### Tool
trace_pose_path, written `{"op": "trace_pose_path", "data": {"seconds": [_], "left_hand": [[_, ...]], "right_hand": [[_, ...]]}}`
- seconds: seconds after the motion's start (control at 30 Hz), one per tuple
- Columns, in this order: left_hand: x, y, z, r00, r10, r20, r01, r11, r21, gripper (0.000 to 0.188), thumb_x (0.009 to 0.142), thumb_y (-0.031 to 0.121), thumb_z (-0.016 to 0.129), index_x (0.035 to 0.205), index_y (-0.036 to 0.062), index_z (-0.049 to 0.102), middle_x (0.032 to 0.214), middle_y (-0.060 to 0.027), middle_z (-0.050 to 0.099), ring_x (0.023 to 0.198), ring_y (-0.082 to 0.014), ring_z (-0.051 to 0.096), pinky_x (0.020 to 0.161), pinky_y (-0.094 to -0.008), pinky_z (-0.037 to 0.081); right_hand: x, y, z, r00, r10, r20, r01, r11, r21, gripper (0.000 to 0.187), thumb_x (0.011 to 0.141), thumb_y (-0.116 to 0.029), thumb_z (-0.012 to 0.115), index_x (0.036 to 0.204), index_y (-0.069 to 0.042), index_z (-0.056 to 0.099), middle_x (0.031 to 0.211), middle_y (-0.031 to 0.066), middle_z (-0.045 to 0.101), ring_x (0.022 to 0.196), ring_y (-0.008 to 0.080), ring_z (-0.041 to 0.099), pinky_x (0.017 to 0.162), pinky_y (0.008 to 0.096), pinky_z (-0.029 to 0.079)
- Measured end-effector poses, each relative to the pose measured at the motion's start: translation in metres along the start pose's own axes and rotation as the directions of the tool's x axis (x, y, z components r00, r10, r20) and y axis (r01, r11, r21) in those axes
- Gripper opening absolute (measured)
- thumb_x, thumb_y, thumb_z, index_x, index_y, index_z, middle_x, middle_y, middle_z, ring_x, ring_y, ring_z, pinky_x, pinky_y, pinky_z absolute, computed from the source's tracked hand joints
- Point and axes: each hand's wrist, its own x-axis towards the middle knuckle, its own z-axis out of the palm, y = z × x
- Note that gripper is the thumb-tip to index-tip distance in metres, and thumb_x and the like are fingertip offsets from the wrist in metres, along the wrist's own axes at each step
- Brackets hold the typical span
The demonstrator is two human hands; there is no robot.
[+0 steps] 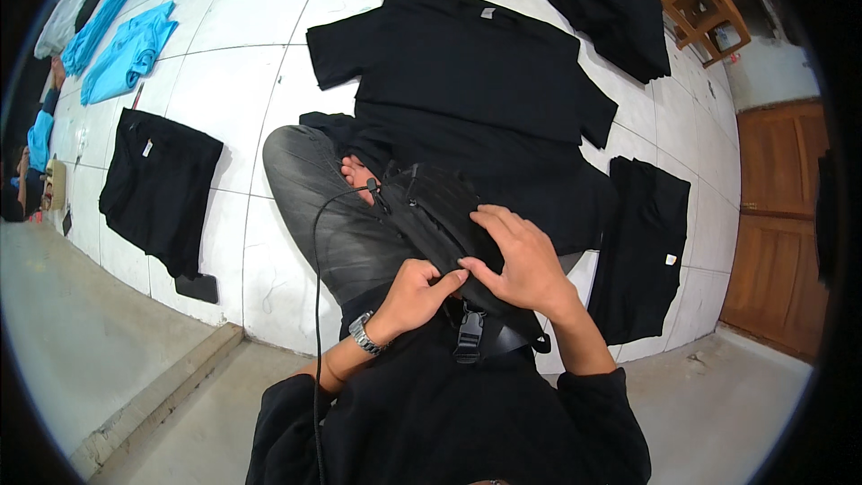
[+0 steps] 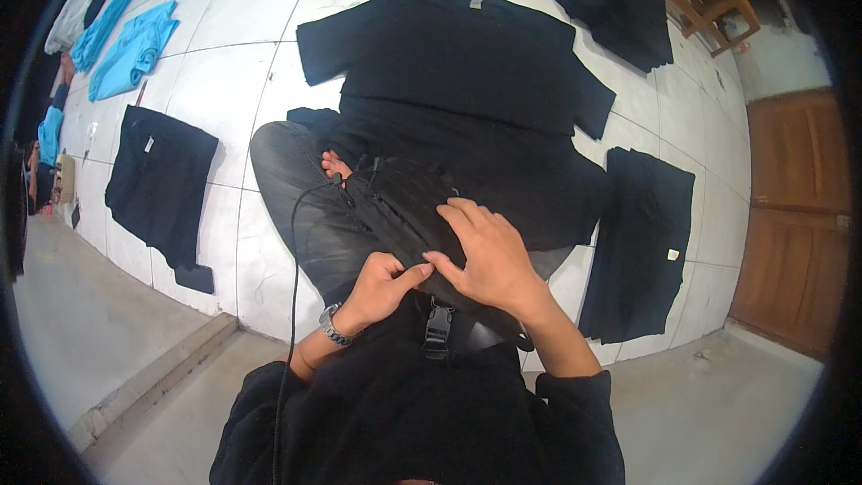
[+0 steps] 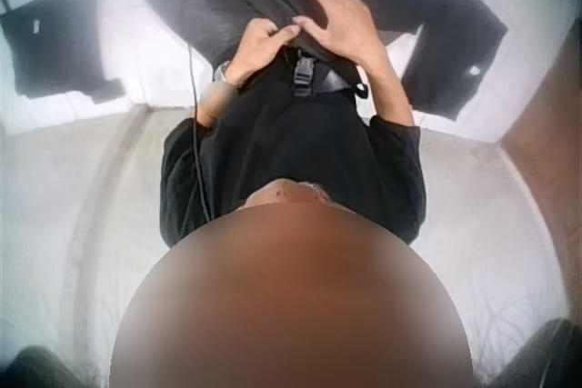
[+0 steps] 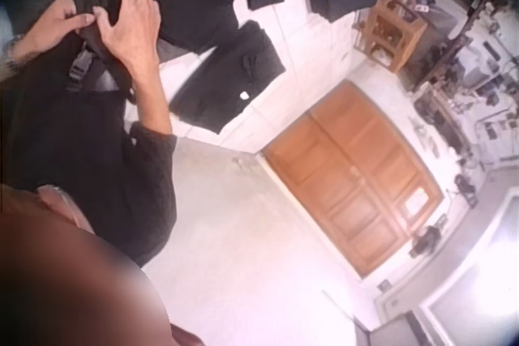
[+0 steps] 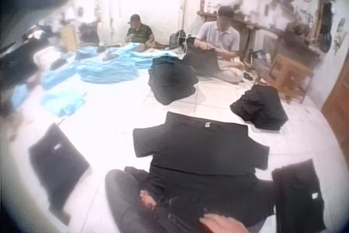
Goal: The person sits on the floor and assembles a black tactical-style bag by hand. They attach and adjust multiple straps and buckles, threading webbing through plastic hardware and securing connections. The person handles the bag and its components repeatedly to ensure proper fit and alignment.
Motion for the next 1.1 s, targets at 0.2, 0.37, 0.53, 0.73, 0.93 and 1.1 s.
{"op": "trace_pose_path", "data": {"seconds": [0.2, 0.37, 0.53, 0.73, 0.93, 1.1], "left_hand": [[0.014, 0.013, 0.011, 1.000, 0.016, 0.025, -0.019, 0.994, 0.103, 0.039, 0.101, 0.022, 0.073, 0.074, -0.0053, 0.075, 0.060, -0.0062, 0.070, 0.058, -0.0065, 0.060, 0.056, -0.0287, 0.044], [0.016, 0.011, 0.016, 0.999, 0.023, -0.046, -0.011, 0.970, 0.244, 0.041, 0.097, 0.023, 0.072, 0.067, -0.0052, 0.073, 0.056, -0.0104, 0.067, 0.052, -0.0132, 0.062, 0.055, -0.0318, 0.047], [0.015, 0.009, 0.021, 0.987, 0.108, -0.120, -0.066, 0.947, 0.314, 0.045, 0.094, 0.023, 0.073, 0.061, -0.0058, 0.065, 0.052, -0.0179, 0.061, 0.045, -0.0272, 0.060, 0.051, -0.0403, 0.044], [0.006, 0.025, 0.033, 0.966, 0.249, -0.065, -0.196, 0.876, 0.440, 0.048, 0.093, 0.024, 0.073, 0.058, -0.0058, 0.060, 0.057, -0.0238, 0.056, 0.053, -0.0423, 0.060, 0.053, -0.0489, 0.045], [0.002, 0.029, 0.048, 0.952, 0.306, 0.032, -0.281, 0.824, 0.492, 0.048, 0.094, 0.023, 0.072, 0.057, -0.0040, 0.060, 0.056, -0.0216, 0.057, 0.052, -0.0409, 0.059, 0.053, -0.0491, 0.046], [0.002, 0.025, 0.054, 0.949, 0.312, 0.045, -0.294, 0.824, 0.485, 0.048, 0.095, 0.023, 0.072, 0.057, -0.0034, 0.061, 0.057, -0.0205, 0.058, 0.051, -0.0399, 0.059, 0.053, -0.0488, 0.046]], "right_hand": [[-0.011, 0.026, -0.001, 0.983, 0.107, -0.152, -0.105, 0.994, 0.019, 0.044, 0.088, -0.006, 0.071, 0.132, -0.003, 0.066, 0.113, 0.0188, 0.078, 0.094, 0.0385, 0.076, 0.083, 0.0464, 0.060], [0.000, 0.047, -0.008, 0.956, 0.195, -0.220, -0.153, 0.969, 0.195, 0.048, 0.088, 0.001, 0.069, 0.135, -0.006, 0.064, 0.106, 0.0190, 0.080, 0.087, 0.0381, 0.078, 0.079, 0.0425, 0.062], [0.003, 0.053, -0.008, 0.935, 0.288, -0.205, -0.213, 0.923, 0.321, 0.043, 0.089, 0.003, 0.066, 0.131, -0.003, 0.065, 0.107, 0.0207, 0.080, 0.096, 0.0346, 0.080, 0.083, 0.0366, 0.061], [-0.005, 0.052, -0.019, 0.926, 0.344, -0.159, -0.250, 0.869, 0.427, 0.037, 0.091, 0.008, 0.062, 0.127, 0.004, 0.064, 0.111, 0.0214, 0.080, 0.108, 0.0317, 0.079, 0.091, 0.0351, 0.061], [-0.023, 0.045, -0.031, 0.936, 0.347, -0.057, -0.293, 0.860, 0.417, 0.037, 0.090, 0.013, 0.058, 0.126, 0.006, 0.064, 0.116, 0.0213, 0.078, 0.115, 0.0302, 0.077, 0.096, 0.0356, 0.059], [-0.025, 0.048, -0.032, 0.945, 0.327, -0.024, -0.282, 0.847, 0.451, 0.038, 0.088, 0.012, 0.058, 0.125, 0.006, 0.066, 0.115, 0.0192, 0.077, 0.114, 0.0261, 0.076, 0.098, 0.0347, 0.057]]}}
